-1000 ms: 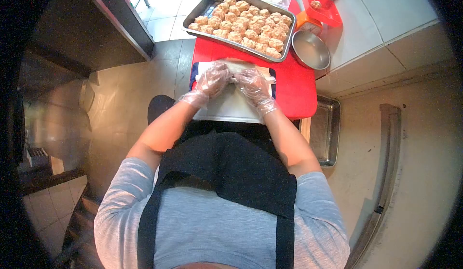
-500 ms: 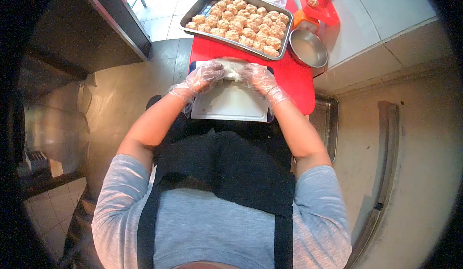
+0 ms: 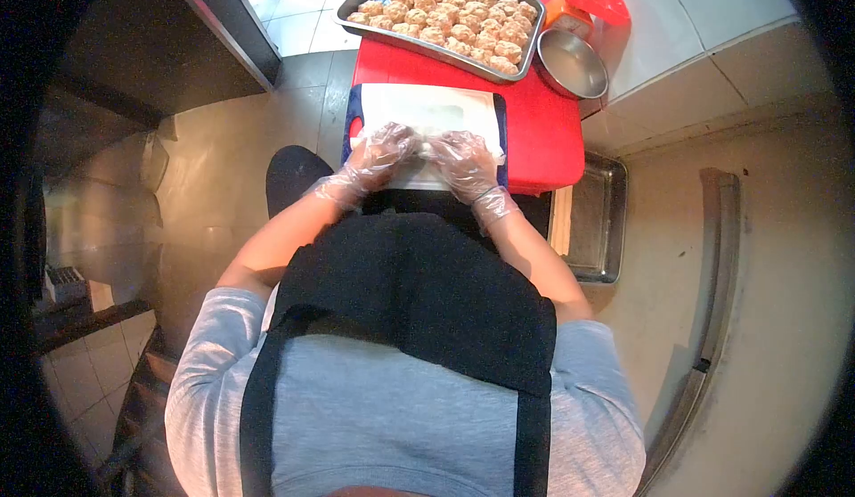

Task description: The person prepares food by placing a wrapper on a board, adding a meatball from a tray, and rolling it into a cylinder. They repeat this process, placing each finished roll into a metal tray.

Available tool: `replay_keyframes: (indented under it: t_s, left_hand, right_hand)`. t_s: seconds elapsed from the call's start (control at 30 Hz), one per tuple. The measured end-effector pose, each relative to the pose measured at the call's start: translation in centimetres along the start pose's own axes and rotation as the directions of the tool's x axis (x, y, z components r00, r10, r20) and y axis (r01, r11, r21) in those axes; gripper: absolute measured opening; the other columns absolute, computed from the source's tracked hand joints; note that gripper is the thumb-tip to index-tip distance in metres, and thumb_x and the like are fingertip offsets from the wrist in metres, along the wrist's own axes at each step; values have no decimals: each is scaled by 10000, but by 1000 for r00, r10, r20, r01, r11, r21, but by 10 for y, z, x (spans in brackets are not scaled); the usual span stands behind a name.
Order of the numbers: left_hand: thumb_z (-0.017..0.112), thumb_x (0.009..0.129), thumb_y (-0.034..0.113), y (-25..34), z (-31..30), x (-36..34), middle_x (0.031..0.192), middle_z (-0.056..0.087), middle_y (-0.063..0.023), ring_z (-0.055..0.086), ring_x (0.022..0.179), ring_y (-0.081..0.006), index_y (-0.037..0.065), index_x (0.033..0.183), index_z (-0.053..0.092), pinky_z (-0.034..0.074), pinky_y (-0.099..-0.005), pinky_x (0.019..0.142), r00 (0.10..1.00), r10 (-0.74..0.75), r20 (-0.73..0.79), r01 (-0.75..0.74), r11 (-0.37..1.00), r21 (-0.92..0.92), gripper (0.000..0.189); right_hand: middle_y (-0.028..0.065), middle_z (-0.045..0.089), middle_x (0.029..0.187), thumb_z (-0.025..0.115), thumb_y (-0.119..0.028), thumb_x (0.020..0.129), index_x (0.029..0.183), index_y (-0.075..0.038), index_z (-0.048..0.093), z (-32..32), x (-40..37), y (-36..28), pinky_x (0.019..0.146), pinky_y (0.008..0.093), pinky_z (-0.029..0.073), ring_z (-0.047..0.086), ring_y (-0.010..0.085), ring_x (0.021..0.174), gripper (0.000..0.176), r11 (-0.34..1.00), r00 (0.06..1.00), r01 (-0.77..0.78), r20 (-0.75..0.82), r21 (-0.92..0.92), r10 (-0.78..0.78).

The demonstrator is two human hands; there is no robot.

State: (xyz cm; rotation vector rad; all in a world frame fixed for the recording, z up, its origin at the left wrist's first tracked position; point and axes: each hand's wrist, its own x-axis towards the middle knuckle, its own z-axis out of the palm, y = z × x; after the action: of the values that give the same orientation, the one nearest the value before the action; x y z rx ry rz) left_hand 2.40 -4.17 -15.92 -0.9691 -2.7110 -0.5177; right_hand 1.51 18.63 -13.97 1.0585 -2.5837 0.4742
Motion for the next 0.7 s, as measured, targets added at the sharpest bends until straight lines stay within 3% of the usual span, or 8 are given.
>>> replay_keyframes:
  t_s: [0.07, 0.1, 0.2, 0.33, 0.43, 0.53, 0.6, 0.7]
  left_hand:
    - [602, 827, 138, -9, -12, -10, 1131, 599, -117, 547, 1093, -322, 105, 1190, 608, 463, -424, 936, 1000, 25, -1, -24, 998, 50, 364]
    - [593, 832, 145, -12, -20, -14, 1099, 610, -112, 555, 1063, -323, 96, 1157, 627, 463, -425, 938, 998, 40, -43, -41, 999, -13, 331]
    - [600, 835, 169, -19, -29, -26, 1091, 613, -118, 561, 1048, -318, 97, 1148, 642, 460, -419, 938, 994, 77, -73, -69, 992, 104, 324]
    - [624, 834, 198, -14, -43, -27, 1077, 610, -114, 557, 1050, -311, 89, 1142, 648, 456, -418, 935, 998, -59, -14, 59, 998, 15, 327]
    - [643, 824, 228, -20, -48, -27, 1127, 605, -111, 551, 1078, -314, 95, 1160, 643, 446, -424, 960, 999, -34, -19, 34, 999, 18, 361]
    - [646, 821, 232, 0, -54, -20, 1174, 596, -104, 548, 1104, -312, 103, 1172, 638, 433, -428, 990, 987, 58, -151, -29, 981, 190, 375]
    - [645, 791, 147, 0, -36, -14, 1170, 605, -85, 567, 1083, -308, 133, 1146, 644, 458, -428, 965, 964, 192, -186, -172, 978, 119, 355]
    - [657, 756, 119, -5, -18, -6, 1072, 629, -63, 595, 1014, -299, 138, 1102, 649, 503, -421, 869, 984, 123, -131, -129, 991, -37, 347]
  right_hand:
    - [102, 666, 1031, 672, -286, 843, 1143, -149, 656, -10, -6, 6, 847, 429, 468, 610, 295, 984, 330, 999, 999, -42, 22, 20, 41]
    - [104, 671, 1023, 687, -303, 836, 1131, -151, 662, -15, -8, 9, 826, 435, 480, 616, 301, 973, 332, 1000, 1000, -10, 15, 17, 10]
    - [107, 673, 1016, 696, -314, 827, 1130, -150, 665, -17, -15, 17, 824, 436, 482, 619, 302, 969, 346, 1000, 1000, 2, -7, 4, -2]
    - [101, 671, 1040, 708, -310, 801, 1123, -148, 669, -13, -28, 32, 839, 434, 480, 618, 292, 995, 363, 998, 999, -24, -32, -60, 22]
    - [94, 664, 1072, 714, -291, 790, 1124, -152, 674, -27, -27, 32, 863, 439, 480, 610, 283, 1026, 364, 996, 1000, 12, 16, -93, -11]
    - [88, 657, 1086, 717, -271, 790, 1125, -162, 675, -32, -16, 16, 883, 451, 478, 601, 279, 1044, 355, 993, 1000, -13, -12, -120, 12]
    - [91, 663, 1063, 728, -258, 782, 1113, -169, 683, -26, -11, -1, 877, 449, 486, 608, 285, 1030, 346, 999, 998, 37, -41, -30, -38]
    - [101, 673, 1027, 745, -248, 767, 1086, -174, 696, -18, -6, -7, 862, 439, 499, 621, 296, 994, 331, 996, 996, 31, -90, 89, -23]
